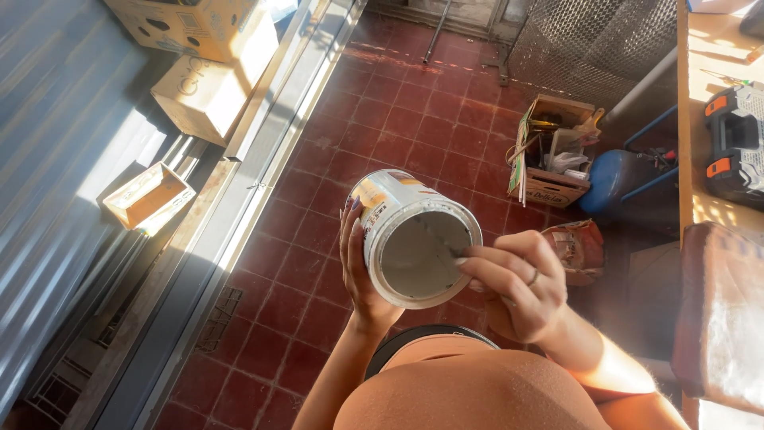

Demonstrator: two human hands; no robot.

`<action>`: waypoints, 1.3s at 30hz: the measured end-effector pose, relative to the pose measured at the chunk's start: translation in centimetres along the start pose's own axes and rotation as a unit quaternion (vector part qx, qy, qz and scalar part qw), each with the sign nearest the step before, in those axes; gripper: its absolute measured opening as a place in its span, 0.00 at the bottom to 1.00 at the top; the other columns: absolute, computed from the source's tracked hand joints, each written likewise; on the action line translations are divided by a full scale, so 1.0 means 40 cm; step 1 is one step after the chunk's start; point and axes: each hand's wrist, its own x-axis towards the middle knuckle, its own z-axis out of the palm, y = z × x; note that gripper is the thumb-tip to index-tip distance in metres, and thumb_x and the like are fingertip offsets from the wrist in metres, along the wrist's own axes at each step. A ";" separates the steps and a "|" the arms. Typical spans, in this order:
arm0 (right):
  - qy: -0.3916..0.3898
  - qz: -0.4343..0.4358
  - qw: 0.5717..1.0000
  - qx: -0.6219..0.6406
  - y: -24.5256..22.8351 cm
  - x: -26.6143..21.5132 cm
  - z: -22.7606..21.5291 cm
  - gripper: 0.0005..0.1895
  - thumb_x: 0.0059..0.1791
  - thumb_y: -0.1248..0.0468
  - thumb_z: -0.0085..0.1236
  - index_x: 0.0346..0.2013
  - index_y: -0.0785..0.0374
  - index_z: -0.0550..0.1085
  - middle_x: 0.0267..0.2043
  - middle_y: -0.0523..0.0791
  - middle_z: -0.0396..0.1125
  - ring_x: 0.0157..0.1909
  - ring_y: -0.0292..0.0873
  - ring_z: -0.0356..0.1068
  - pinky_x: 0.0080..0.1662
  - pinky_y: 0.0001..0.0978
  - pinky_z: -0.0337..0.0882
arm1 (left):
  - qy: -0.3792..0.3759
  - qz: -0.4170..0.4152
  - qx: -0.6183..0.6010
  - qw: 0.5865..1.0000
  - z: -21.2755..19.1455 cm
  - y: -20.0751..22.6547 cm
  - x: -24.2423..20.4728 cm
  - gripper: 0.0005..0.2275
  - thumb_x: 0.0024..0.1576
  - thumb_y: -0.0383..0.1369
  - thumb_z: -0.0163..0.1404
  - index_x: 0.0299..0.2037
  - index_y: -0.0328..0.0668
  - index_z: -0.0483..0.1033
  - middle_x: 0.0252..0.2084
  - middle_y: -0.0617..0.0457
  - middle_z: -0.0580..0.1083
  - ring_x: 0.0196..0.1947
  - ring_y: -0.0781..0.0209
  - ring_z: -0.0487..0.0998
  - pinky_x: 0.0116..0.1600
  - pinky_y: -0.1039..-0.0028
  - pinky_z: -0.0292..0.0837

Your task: Mixing paint by pouring liquid from a large container into a smaller one and stirring with a rod.

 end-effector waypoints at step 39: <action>-0.063 0.042 0.987 0.142 0.041 -0.048 -0.146 0.12 0.55 0.65 0.46 0.33 0.65 0.77 0.29 0.48 0.70 0.29 0.51 0.67 0.35 0.42 0.72 | 0.013 -0.031 0.014 0.999 0.093 0.125 -0.092 0.26 0.58 0.26 0.56 0.62 0.17 0.59 0.59 0.19 0.67 0.60 0.15 0.70 0.64 0.33 0.63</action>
